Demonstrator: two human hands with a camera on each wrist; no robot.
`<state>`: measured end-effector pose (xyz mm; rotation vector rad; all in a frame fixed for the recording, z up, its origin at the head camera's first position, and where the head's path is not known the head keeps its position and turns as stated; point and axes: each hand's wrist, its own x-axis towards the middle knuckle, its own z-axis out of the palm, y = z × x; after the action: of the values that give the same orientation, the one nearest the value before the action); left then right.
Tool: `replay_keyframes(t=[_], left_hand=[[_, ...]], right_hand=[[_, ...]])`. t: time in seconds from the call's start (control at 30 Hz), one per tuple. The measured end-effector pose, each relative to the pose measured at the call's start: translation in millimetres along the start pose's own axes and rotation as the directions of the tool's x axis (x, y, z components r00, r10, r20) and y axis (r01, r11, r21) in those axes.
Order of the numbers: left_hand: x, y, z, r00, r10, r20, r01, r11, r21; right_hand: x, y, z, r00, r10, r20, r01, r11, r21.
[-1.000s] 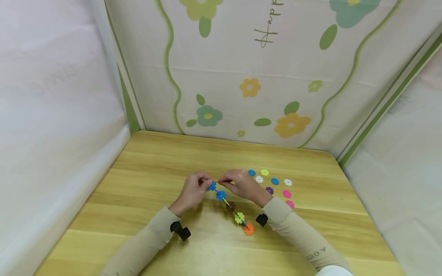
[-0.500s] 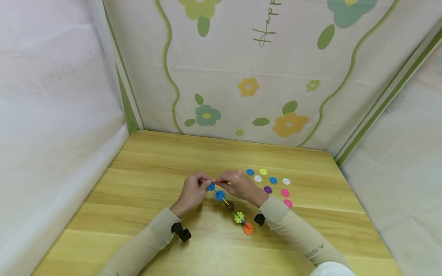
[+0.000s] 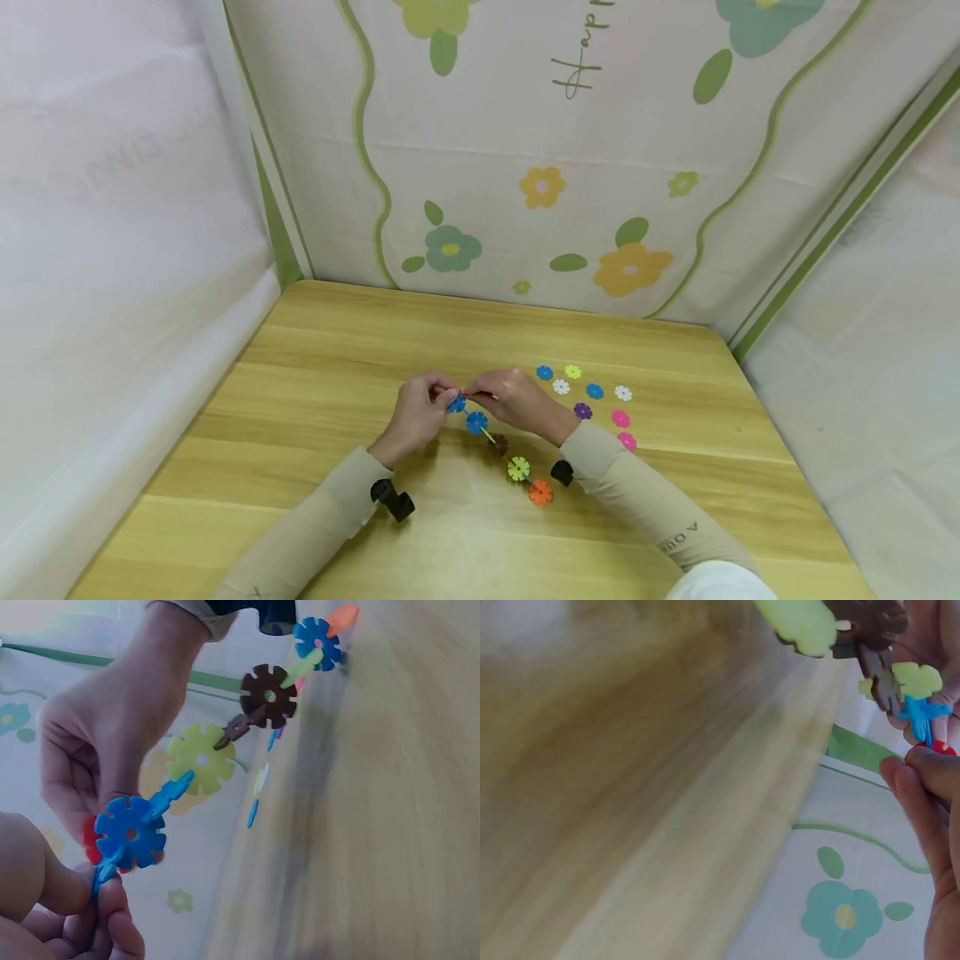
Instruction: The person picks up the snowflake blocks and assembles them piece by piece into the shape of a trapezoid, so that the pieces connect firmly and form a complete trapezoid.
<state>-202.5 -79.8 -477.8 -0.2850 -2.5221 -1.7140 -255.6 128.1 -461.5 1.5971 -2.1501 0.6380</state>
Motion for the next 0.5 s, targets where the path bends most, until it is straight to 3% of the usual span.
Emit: replay_keyframes(t=[0.13, 0.23, 0.37, 0.5], left_hand=[[0.2, -3.0, -3.2, 0.998, -0.035, 0.046, 0.035, 0.999, -0.011], [0.3, -6.3, -6.6, 0.995, -0.073, 0.074, 0.075, 0.997, -0.033], [1.7, -10.8, -12.0, 0.990, -0.102, 0.095, 0.106, 0.994, -0.040], [1.6, -17.6, -20.1, 0.986, -0.108, 0.129, 0.113, 0.993, -0.030]], right_hand=[[-2.1, 2, 2, 0.998, 0.048, 0.041, -0.049, 0.999, 0.010], [-4.4, 2, -1, 0.986, 0.125, 0.115, -0.130, 0.991, 0.039], [-8.7, 8, -14, 0.947, 0.258, 0.190, -0.269, 0.962, 0.039], [-22.7, 24, -34, 0.903, 0.379, 0.203, -0.381, 0.924, -0.031]])
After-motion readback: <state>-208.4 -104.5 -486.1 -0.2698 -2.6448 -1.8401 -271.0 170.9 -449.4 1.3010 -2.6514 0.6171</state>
